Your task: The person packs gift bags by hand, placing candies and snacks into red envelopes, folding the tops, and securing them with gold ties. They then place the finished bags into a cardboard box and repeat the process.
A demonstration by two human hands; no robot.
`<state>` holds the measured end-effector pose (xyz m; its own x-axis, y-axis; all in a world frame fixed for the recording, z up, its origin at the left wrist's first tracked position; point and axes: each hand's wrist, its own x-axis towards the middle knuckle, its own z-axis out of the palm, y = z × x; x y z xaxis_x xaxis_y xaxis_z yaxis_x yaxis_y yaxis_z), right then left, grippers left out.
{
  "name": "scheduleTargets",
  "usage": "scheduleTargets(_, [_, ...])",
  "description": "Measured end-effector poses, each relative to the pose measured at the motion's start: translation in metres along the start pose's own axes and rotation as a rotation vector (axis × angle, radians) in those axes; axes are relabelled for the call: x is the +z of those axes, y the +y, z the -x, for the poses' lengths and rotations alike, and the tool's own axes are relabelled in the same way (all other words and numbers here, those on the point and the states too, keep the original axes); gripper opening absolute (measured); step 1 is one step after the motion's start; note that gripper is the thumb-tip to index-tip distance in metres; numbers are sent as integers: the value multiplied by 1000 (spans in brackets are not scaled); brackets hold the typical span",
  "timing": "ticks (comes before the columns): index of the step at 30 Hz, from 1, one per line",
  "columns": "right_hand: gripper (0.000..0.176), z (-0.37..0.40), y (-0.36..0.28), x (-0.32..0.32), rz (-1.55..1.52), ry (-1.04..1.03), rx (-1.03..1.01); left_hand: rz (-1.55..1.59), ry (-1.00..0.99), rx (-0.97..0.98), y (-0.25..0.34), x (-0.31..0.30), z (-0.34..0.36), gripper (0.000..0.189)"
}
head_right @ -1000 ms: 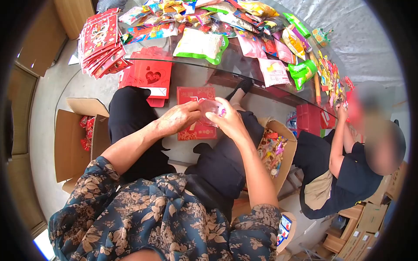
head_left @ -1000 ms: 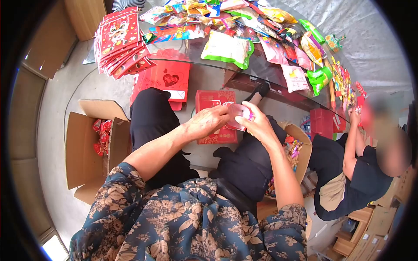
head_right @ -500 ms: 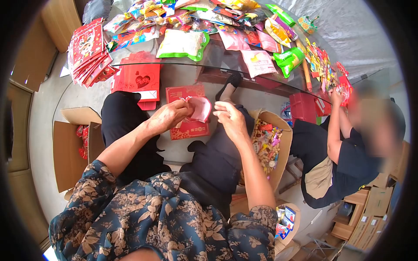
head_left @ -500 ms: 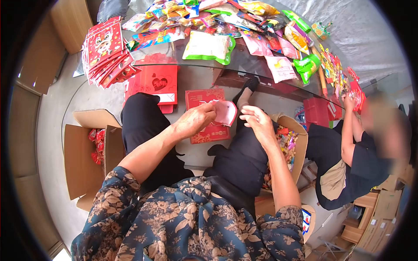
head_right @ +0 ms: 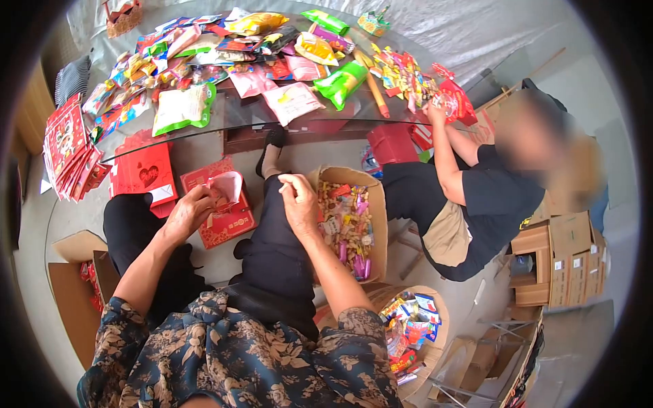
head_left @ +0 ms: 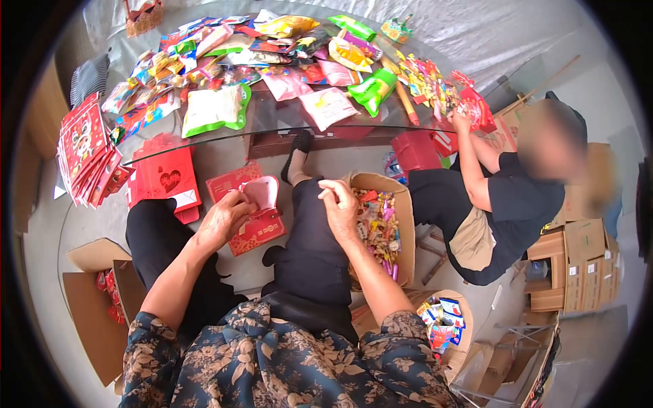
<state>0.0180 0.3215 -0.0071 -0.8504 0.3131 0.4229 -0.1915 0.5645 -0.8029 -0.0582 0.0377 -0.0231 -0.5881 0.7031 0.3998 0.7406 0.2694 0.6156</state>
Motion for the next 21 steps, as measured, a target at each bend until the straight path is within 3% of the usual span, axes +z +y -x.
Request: scheduleTargets(21, [16, 6, -9, 6, 89, -14, -51, -2, 24, -11, -2, 0, 2, 26])
